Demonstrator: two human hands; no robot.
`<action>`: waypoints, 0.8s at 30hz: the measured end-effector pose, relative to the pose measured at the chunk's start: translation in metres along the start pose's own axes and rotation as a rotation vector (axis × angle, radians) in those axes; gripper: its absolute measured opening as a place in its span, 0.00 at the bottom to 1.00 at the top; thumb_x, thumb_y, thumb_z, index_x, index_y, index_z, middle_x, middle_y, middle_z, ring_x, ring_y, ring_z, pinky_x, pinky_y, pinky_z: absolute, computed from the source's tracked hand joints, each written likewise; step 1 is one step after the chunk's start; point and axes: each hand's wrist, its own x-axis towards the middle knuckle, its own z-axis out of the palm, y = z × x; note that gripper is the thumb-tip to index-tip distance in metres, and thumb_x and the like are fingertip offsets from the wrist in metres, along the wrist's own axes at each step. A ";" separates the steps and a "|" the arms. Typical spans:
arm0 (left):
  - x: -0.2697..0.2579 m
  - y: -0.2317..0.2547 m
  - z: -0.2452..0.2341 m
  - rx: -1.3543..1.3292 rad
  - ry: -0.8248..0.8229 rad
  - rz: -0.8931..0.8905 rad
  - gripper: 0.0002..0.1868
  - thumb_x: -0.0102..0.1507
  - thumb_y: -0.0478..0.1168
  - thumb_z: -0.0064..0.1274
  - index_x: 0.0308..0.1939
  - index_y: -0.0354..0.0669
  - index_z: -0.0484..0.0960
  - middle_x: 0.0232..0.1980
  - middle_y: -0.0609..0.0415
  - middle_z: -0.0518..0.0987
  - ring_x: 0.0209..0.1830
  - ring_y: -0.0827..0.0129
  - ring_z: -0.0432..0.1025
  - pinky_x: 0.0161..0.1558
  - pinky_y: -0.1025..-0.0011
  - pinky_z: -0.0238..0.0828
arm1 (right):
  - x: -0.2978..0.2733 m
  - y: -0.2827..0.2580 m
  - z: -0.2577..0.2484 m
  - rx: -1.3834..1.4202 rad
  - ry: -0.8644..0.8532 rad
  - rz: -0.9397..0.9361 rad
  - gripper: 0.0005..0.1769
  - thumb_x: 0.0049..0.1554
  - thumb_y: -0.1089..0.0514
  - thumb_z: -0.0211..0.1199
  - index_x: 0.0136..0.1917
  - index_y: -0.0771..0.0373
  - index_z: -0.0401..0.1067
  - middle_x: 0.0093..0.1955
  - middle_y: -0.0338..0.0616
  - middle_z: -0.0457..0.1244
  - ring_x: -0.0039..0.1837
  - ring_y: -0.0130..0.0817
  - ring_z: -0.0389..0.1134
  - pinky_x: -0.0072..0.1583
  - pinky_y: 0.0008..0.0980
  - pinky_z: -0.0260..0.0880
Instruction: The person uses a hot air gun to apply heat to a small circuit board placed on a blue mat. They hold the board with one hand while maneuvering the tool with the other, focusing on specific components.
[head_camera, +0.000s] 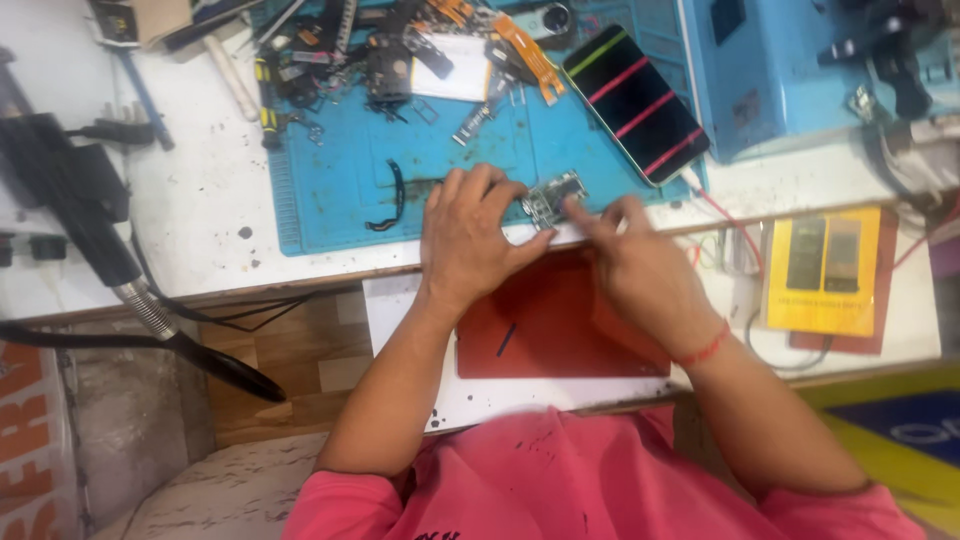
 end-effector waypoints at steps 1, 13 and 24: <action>-0.002 0.000 -0.001 -0.003 -0.007 -0.007 0.24 0.50 0.55 0.71 0.42 0.47 0.85 0.46 0.57 0.75 0.49 0.60 0.69 0.49 0.60 0.64 | -0.003 -0.003 0.002 0.028 -0.040 -0.039 0.27 0.58 0.61 0.60 0.71 0.46 0.71 0.48 0.50 0.61 0.41 0.54 0.67 0.42 0.49 0.69; -0.001 -0.003 0.000 0.025 0.010 0.014 0.25 0.50 0.57 0.71 0.42 0.47 0.85 0.45 0.56 0.74 0.48 0.61 0.68 0.48 0.61 0.63 | 0.002 0.004 -0.010 -0.028 -0.004 0.008 0.28 0.59 0.64 0.57 0.71 0.48 0.71 0.52 0.51 0.62 0.41 0.55 0.68 0.41 0.50 0.69; -0.001 -0.003 0.000 0.004 -0.026 -0.013 0.24 0.50 0.56 0.72 0.42 0.48 0.85 0.44 0.58 0.74 0.47 0.61 0.68 0.47 0.60 0.63 | -0.002 0.012 -0.002 0.017 0.048 -0.029 0.29 0.59 0.66 0.57 0.72 0.50 0.69 0.51 0.52 0.62 0.41 0.57 0.67 0.42 0.51 0.69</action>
